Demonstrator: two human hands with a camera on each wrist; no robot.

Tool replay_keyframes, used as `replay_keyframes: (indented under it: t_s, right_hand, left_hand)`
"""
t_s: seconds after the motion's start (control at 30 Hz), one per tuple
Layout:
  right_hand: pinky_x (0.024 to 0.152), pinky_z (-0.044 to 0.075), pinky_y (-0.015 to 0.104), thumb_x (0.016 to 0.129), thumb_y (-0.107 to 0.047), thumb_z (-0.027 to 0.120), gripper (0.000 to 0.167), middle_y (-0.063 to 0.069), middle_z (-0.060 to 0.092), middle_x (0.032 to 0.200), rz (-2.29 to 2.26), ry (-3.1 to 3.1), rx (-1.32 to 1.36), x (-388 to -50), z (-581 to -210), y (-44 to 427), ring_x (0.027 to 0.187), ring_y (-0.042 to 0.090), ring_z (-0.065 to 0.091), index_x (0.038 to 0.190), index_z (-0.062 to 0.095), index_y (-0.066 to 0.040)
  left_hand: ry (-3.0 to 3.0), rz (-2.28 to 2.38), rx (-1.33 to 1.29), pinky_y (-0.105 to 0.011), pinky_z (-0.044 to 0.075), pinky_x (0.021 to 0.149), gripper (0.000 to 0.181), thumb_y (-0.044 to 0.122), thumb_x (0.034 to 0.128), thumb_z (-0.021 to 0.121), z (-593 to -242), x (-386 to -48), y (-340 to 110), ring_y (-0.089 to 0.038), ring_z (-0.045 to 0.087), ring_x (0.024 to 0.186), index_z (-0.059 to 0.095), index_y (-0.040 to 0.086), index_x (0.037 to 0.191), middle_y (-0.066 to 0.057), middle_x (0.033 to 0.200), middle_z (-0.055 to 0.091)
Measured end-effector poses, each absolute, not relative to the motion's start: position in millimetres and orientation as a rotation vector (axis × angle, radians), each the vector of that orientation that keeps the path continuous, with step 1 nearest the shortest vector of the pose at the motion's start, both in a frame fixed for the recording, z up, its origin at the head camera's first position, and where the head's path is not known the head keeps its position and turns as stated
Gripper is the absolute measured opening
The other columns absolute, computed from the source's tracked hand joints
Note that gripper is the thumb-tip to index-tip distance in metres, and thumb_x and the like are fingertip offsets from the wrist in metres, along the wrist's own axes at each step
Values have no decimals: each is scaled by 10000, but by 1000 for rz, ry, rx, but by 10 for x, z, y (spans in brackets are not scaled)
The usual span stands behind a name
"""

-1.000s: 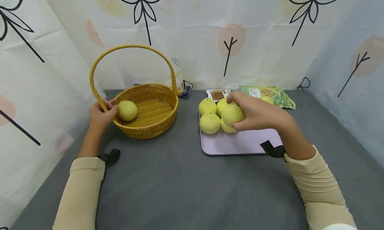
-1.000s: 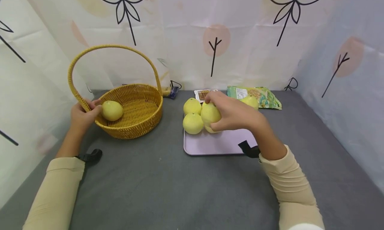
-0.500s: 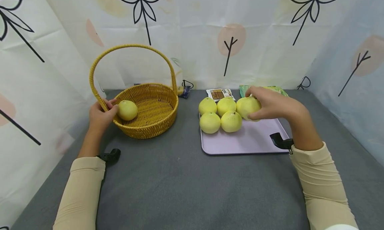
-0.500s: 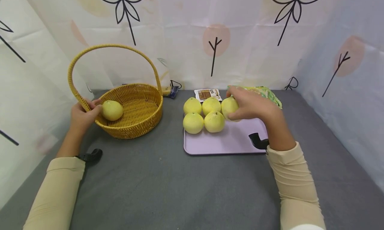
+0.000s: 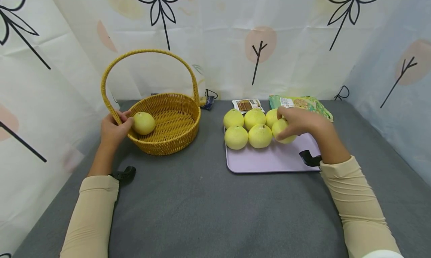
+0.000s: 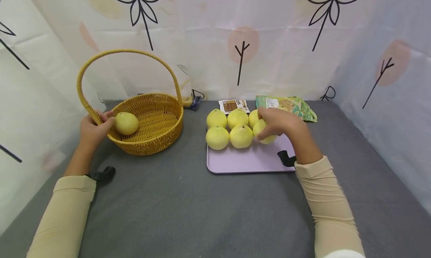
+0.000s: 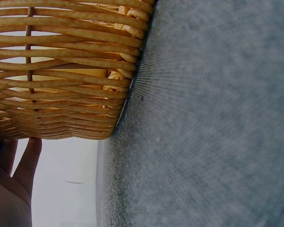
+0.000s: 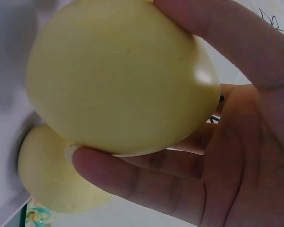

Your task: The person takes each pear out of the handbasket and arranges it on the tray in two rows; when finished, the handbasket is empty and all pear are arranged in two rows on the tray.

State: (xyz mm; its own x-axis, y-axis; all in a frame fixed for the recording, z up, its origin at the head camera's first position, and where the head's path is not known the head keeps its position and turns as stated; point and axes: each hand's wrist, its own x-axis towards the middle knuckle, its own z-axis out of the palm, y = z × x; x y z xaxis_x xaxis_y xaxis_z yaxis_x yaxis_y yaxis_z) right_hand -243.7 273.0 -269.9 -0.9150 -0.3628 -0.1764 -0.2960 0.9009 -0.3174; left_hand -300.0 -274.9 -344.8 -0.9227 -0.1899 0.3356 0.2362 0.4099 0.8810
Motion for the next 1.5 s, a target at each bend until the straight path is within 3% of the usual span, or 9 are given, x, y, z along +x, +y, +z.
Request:
replay_keyframes:
  t_s: [0.23,0.57,0.97,1.17,1.33,1.5]
  right_hand:
    - [580,476,383,770,-228,846,581,138,525,941,-516,2733,-401,-2459,-2754,2712,691,261,536,1135,468,21]
    - [634,518,418,780,-248,862,627,176,514,1048,-507,2680,-355,-2475,-2805,2706,775,288,573,1155,436,18]
    - [608,503,399,793,-255,853,599,168,521,1012,-476,2687,-371,-2487,-2799,2701,722,285,565,1143,455,22]
    - [675,440,386,784,-240,862,579,133,538,957,-466,2749,-467,-2461,-2740,2711,806,264,515,1124,490,46]
    - [753,446,450,795,-189,843,491,151,573,991,-450,2783,-523,-2420,-2672,2767,882,288,533,1092,523,36]
    - [763,478,461,846,-114,775,290,143,620,1009,-424,2819,-571,-2389,-2607,2856,909,292,580,1032,589,8]
  left_hand:
    - [-2277,-1545,-40,-169,478,634,189,68,904,648,-3334,-2890,-2677,-272,609,1223,522,-69,873,43,724,587]
    - [-2271,-1521,-61,-174,479,624,198,88,909,658,-3425,-2982,-2729,-269,610,1223,529,-59,879,42,705,586]
    - [-2252,-1546,-73,-171,483,619,193,45,894,655,-3269,-2813,-2609,-271,621,1206,518,-84,853,54,730,607]
    - [-2261,-1543,-52,-174,474,614,180,66,900,652,-3310,-2874,-2657,-266,618,1213,530,-57,854,70,753,617]
    - [-2264,-1526,-37,-167,477,623,183,75,893,663,-3335,-2910,-2671,-236,635,1189,536,-47,846,106,776,635]
    - [-2259,-1529,-29,-169,477,623,188,70,886,671,-3345,-2912,-2669,-235,640,1180,535,-54,845,109,782,641]
